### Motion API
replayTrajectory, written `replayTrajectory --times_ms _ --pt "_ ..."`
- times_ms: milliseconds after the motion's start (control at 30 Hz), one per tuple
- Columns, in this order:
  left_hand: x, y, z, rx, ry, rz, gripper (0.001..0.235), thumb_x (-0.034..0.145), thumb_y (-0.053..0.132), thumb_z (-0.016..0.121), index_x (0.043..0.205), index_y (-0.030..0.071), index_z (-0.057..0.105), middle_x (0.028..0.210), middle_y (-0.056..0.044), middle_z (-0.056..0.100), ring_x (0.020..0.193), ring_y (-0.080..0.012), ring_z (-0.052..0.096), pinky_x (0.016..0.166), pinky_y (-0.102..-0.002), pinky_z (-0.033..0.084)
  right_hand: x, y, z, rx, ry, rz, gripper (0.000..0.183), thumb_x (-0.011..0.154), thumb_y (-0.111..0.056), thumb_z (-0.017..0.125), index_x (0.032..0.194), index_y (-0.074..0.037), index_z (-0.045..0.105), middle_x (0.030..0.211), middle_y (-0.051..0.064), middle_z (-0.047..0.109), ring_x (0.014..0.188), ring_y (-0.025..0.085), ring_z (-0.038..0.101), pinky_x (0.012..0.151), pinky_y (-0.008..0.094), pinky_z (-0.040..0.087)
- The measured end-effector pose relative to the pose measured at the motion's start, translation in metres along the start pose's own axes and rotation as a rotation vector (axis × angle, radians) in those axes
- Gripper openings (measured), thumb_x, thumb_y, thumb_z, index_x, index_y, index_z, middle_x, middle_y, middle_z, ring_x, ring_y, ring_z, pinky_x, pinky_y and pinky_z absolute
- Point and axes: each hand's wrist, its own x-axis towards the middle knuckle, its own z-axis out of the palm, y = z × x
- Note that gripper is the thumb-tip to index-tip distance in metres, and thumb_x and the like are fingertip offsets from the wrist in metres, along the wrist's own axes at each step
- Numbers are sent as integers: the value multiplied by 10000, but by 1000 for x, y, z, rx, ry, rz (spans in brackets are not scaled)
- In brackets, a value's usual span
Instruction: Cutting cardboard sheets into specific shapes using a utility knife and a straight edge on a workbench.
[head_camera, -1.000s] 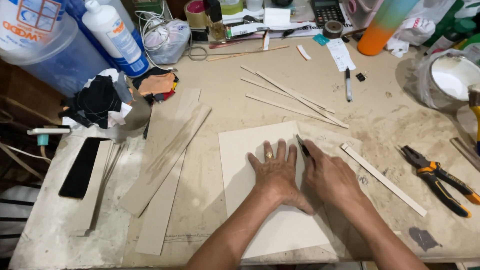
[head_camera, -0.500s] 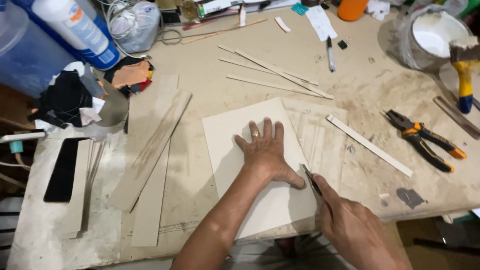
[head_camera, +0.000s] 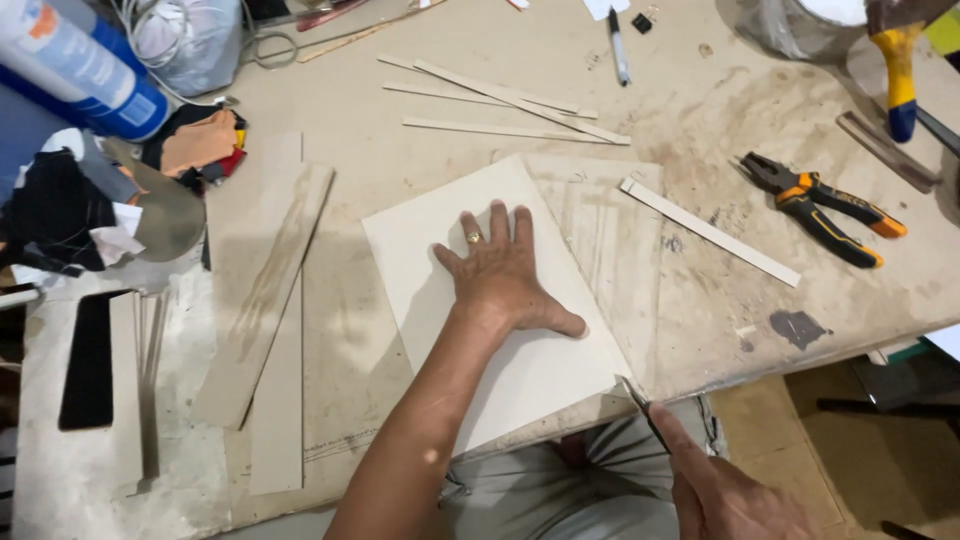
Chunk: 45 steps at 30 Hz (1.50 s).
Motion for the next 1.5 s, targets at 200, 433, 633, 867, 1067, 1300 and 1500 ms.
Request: replayTrajectory --times_ms 200,433,633,867,1067,1300,1500 --pt "-3 -1 -1 -27 -17 6 1557 573 687 849 1647 157 -147 1730 -89 -248 1565 -433 -214 1183 -764 7 -5 16 26 189 452 -92 673 856 -335 545 1444 -652 468 567 -73 661 432 234 556 505 366 477" --pt "-16 -1 -7 -16 30 9 1503 620 676 814 1653 159 -148 1733 -118 -225 1562 -457 -195 1183 -761 50 38 -32 -68 484 528 -83 549 893 -390 595 1413 -567 575 1148 -117 791 1019 261 740 738 340 606" --pt "-22 -4 -8 -48 -3 34 1517 542 665 747 1653 148 -146 1736 -108 -210 1569 -441 -193 1203 -740 33 81 -116 -151 467 260 -233 635 952 -344 409 1574 -467 382 919 244 759 818 438 704 747 449 487" --pt "-19 -8 -6 -134 107 142 1470 447 627 755 1631 16 133 1670 -269 149 1550 -517 53 1073 -871 61 130 -147 -172 445 296 -357 579 999 -361 392 1575 -349 446 1339 212 680 1294 467 586 1097 587 446" --pt "-18 -4 -5 -145 125 109 1473 411 571 769 1631 16 157 1684 -248 177 1563 -501 67 1092 -852 86 146 -149 -166 367 313 -369 580 1002 -344 396 1580 -345 447 1336 218 680 1247 480 622 1061 611 472" --pt "-15 -3 -5 -139 127 112 1461 419 558 777 1625 13 159 1675 -254 178 1557 -514 60 1084 -861 89 121 -158 -179 348 265 -393 579 1009 -264 368 1582 -223 442 1345 275 660 1261 510 608 1045 639 479" --pt "-17 -1 -7 -126 114 96 1452 431 534 799 1629 17 162 1669 -254 183 1552 -519 76 1093 -856 99 146 -160 -181 213 271 -404 571 995 -247 382 1557 -230 478 1325 243 686 1230 481 648 981 626 522"
